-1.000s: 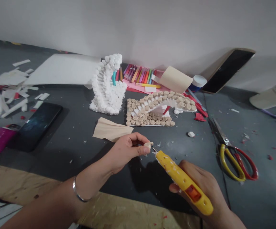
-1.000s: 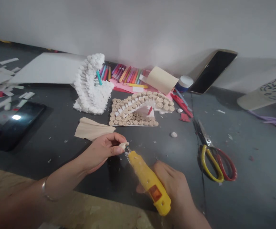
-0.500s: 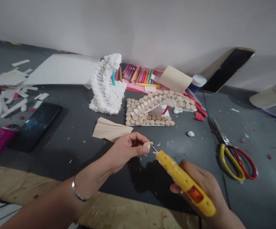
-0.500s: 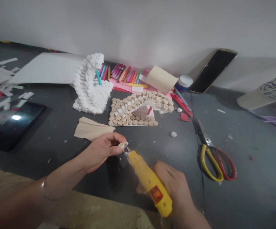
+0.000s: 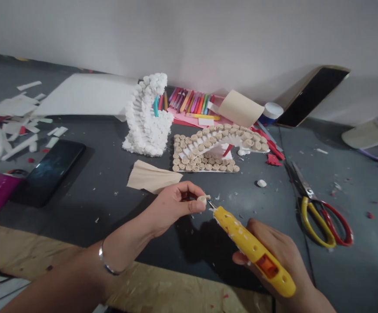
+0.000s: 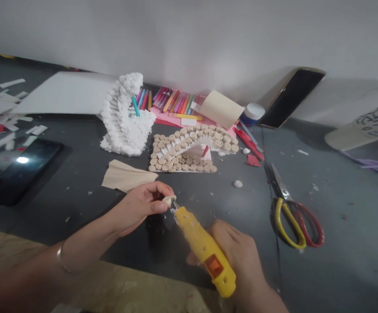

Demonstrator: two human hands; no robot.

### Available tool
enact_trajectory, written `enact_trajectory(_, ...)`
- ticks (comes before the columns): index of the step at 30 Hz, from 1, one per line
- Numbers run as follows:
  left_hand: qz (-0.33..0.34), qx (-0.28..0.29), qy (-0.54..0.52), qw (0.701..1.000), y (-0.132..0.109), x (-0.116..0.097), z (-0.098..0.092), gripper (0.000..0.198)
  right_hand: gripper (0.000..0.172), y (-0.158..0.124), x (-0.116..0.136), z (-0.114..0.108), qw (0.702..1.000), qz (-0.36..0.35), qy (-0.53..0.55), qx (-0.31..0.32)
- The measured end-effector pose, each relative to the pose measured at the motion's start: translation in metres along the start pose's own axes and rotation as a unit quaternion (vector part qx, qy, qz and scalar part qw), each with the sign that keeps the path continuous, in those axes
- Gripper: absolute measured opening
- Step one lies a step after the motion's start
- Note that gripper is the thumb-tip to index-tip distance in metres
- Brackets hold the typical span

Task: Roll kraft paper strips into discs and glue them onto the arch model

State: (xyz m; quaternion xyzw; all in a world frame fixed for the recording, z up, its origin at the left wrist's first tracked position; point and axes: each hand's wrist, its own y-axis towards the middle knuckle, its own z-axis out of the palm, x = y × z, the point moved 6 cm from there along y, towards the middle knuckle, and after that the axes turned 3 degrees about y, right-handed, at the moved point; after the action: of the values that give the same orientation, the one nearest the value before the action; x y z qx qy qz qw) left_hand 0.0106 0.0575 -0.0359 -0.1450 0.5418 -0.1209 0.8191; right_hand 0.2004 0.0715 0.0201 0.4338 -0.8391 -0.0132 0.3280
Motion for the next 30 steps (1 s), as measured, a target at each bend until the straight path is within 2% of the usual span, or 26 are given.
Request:
enact_trajectory(4,0.001,0.003,0.001,1.000,0.000,0.001,0.000,0.032,0.047,0.005,0.004,-0.004,1.000,-0.002,0.000,-0.023)
enact_trajectory(16,0.004,0.002,0.000,1.000,0.002,0.001,-0.002,0.035,0.049,0.003,0.000,-0.002,0.999,-0.001,-0.037,-0.027)
enact_trajectory(22,0.014,-0.001,0.010,1.000,0.005,0.000,-0.005,0.033,0.047,0.001,-0.013,-0.007,0.996,0.038,-0.059,-0.049)
enact_trajectory(30,0.013,-0.034,0.022,0.999,0.006,-0.004,-0.007,0.037,0.045,-0.004,-0.043,-0.017,0.983,0.153,-0.069,-0.078)
